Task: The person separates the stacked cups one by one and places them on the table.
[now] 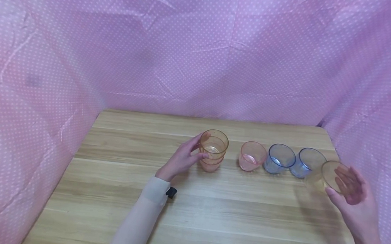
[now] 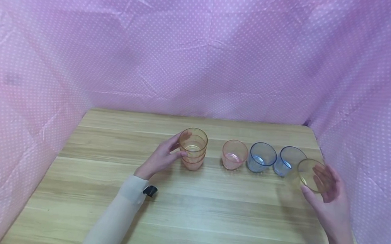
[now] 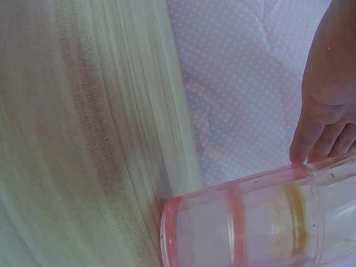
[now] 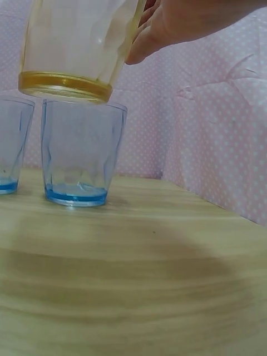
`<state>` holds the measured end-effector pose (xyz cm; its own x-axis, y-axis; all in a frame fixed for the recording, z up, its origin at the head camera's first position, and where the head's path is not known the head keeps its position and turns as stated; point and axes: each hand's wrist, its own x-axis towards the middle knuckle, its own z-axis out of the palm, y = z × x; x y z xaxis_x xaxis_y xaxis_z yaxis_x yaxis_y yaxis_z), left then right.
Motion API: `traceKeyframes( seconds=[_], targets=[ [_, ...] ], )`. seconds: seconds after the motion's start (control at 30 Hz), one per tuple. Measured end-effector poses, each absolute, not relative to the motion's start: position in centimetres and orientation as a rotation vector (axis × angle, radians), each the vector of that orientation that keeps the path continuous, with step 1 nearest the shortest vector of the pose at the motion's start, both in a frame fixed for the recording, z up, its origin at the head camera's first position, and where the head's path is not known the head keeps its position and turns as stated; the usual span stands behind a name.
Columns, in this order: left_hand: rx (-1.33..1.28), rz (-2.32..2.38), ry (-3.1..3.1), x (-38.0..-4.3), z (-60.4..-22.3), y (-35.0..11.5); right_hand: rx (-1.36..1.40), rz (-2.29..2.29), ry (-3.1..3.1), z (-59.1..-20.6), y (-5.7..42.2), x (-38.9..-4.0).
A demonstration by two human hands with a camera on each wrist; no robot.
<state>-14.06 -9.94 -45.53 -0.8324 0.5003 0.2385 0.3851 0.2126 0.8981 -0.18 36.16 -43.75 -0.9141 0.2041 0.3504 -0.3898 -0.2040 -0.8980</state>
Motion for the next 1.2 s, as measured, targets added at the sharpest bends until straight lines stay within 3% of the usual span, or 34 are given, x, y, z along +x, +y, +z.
traceKeyframes(
  seconds=[1.2],
  targets=[
    [0.797,1.685,2.393,-13.9,-45.6,-9.8,0.058,2.046,-2.172,-47.2,38.2,1.0]
  ],
)
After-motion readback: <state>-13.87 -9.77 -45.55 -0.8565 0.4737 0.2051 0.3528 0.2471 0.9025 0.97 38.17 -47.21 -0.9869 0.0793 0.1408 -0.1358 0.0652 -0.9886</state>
